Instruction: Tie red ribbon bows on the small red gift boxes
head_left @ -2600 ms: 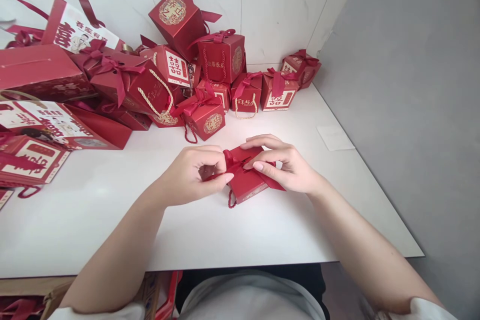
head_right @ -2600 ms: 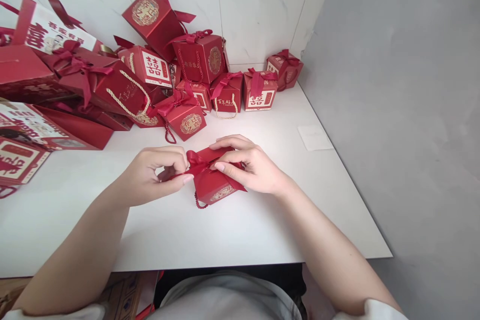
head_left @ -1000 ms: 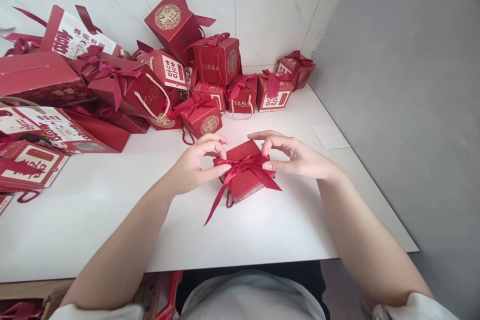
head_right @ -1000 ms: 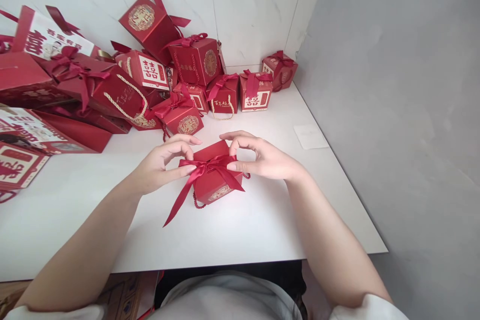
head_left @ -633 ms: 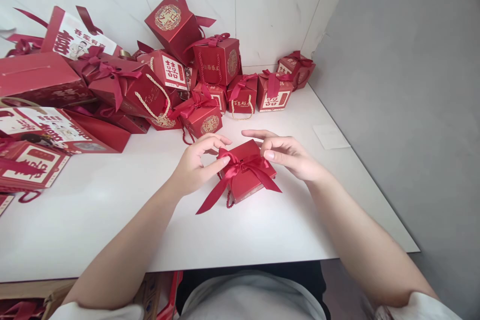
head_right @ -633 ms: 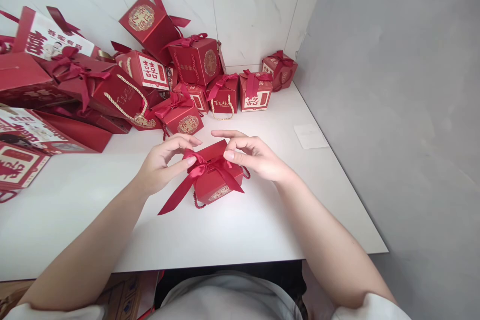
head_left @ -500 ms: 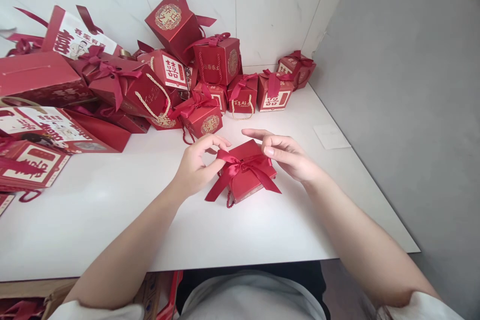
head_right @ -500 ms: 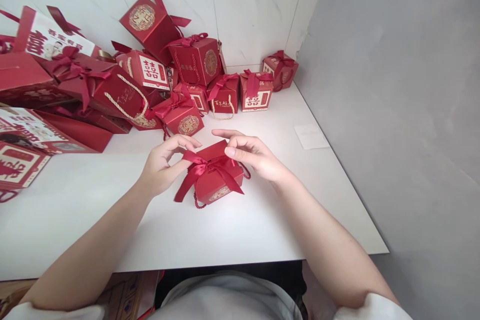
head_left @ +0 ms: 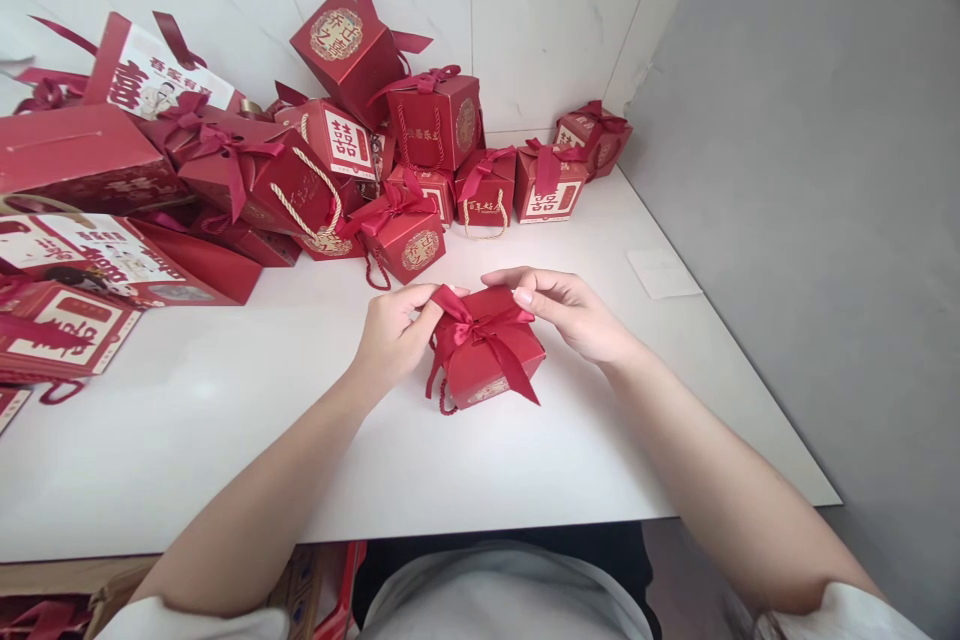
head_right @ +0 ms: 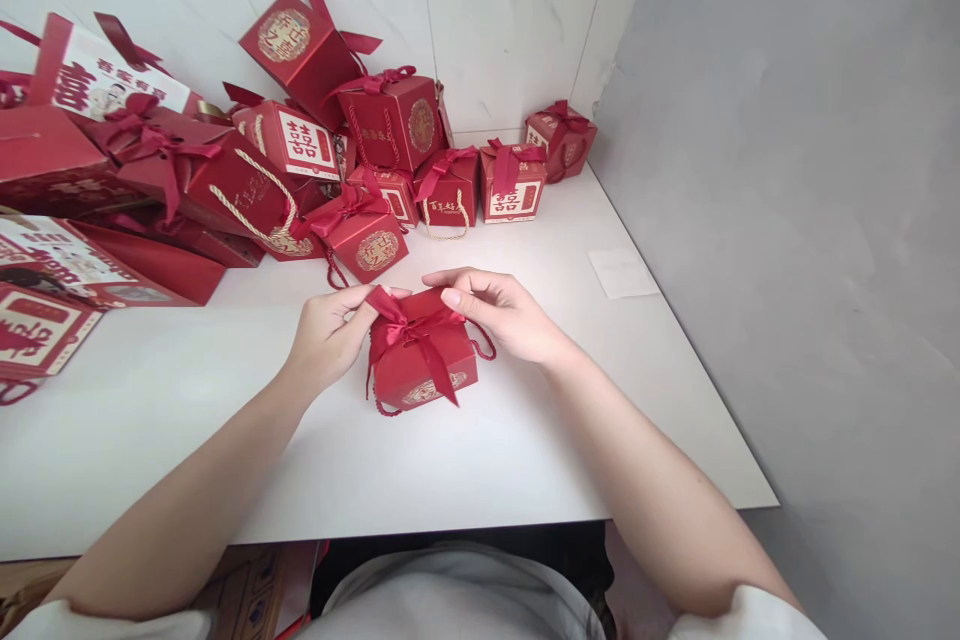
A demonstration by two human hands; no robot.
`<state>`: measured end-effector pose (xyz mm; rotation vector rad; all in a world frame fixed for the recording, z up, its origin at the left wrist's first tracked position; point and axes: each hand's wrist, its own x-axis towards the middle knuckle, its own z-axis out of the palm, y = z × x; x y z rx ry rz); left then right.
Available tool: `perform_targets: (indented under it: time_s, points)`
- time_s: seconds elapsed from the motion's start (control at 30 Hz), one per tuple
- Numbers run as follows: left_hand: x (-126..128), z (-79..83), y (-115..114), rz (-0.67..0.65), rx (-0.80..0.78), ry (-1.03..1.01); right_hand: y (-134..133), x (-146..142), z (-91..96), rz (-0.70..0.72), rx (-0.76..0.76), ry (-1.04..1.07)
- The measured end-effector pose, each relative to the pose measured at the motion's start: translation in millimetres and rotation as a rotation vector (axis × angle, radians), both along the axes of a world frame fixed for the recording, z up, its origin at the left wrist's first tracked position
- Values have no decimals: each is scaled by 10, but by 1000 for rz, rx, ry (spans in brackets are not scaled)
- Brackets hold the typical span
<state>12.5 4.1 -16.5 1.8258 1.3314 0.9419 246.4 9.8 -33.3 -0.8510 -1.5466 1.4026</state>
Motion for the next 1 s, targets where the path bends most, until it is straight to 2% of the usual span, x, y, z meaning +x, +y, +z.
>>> perform_targets:
  time_s: [0.17, 0.37, 0.67, 0.73, 0.8, 0.9, 0.93, 1.0]
  points:
    - [-11, -1, 30, 34, 24, -3, 30, -20, -20, -72, -58, 30]
    - [-39, -46, 64, 50, 94, -17, 53, -20, -48, -98, -48, 74]
    - [2, -99, -18, 152, 276, 158, 56, -22, -44, -136, -16, 36]
    - [-18, -104, 1, 149, 271, 166, 56, -29, -41, -142, -12, 31]
    - [-79, -98, 58, 33, 190, 109, 58, -31, -43, -146, -22, 36]
    - [-213, -85, 179, -391, -33, -28, 66, 17, -42, -143, -27, 53]
    - [-252, -89, 211, -517, -106, -57, 69, 55, -35, -108, -12, 60]
    - [-291, -119, 241, -599, -171, -71, 74, 162, -12, 55, 48, 44]
